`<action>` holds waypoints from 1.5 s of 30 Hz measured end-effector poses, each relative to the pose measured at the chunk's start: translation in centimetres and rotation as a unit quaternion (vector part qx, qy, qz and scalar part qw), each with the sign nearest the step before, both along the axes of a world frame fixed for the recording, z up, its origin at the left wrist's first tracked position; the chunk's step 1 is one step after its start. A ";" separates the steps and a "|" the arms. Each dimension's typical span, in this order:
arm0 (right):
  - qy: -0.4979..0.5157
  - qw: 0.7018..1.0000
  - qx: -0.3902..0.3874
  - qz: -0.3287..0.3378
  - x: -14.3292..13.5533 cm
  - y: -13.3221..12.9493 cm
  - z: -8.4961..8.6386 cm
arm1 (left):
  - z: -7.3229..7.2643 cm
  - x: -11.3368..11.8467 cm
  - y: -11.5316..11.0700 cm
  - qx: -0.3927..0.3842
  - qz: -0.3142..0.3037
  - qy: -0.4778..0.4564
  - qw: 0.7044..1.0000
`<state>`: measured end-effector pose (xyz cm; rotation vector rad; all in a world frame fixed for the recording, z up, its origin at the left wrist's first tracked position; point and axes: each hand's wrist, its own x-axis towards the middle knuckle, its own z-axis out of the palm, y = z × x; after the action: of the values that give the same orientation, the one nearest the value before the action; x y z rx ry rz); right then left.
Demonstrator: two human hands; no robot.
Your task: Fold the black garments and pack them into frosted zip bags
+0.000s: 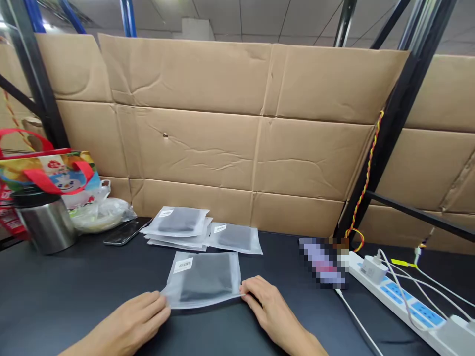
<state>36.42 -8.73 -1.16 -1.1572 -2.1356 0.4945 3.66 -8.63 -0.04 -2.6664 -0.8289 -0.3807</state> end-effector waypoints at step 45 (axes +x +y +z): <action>-0.163 0.978 0.003 -0.131 -0.1 1.4 -1.5 | 0.9 7.1 8.7 0.004 0.022 -0.066 0.998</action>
<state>36.31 -7.34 -2.66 -1.5786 -2.2029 0.1877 10.78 0.09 0.84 -2.6346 -0.9205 -0.5540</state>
